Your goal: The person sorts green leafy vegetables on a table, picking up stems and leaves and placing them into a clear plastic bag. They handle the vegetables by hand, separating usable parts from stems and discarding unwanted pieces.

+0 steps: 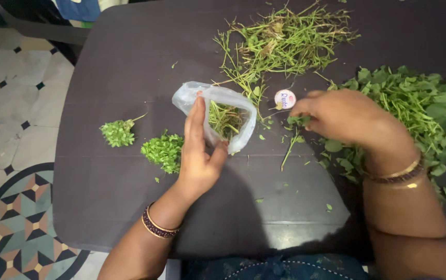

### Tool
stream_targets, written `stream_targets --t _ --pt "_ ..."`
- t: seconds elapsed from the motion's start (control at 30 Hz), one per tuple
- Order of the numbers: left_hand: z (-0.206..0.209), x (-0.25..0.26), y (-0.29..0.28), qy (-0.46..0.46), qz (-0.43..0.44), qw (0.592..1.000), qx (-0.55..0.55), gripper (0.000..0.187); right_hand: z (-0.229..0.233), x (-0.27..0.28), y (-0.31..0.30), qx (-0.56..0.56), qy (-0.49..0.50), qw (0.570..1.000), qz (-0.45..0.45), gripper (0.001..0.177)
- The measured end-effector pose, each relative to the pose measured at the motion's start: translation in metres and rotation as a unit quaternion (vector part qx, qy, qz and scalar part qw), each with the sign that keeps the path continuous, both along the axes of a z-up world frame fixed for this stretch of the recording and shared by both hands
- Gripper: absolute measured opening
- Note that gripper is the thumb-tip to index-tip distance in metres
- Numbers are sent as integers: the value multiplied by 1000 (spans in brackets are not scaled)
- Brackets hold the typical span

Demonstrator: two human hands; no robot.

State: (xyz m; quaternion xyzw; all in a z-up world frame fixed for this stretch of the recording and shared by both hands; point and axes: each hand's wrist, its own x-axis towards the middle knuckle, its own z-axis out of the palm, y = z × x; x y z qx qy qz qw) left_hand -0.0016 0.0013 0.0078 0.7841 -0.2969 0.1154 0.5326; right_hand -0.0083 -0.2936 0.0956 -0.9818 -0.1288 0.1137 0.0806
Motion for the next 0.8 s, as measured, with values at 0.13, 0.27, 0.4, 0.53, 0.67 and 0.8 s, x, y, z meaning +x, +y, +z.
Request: stream_targets --t 0.13,0.27,0.4,0.53,0.67,0.8 --pt "0 0 1 -18 -9 1000 -5 91 -32 12 11 -67 44 997 -1 31" --pt "-3 6 4 -14 7 1000 -18 92 -61 17 25 -147 60 987 11 17" --pt "-3 10 6 -11 11 1000 -24 93 -61 22 21 -42 24 998 39 14" --pt "-6 7 5 45 4 998 -38 93 -44 26 -1 109 -105 988 24 25" --pt "-7 7 5 31 3 999 -29 93 -23 14 -25 22 -148 988 -33 23" --pt "-5 6 3 21 2 999 -24 93 -21 13 -33 -25 -96 994 -53 20"
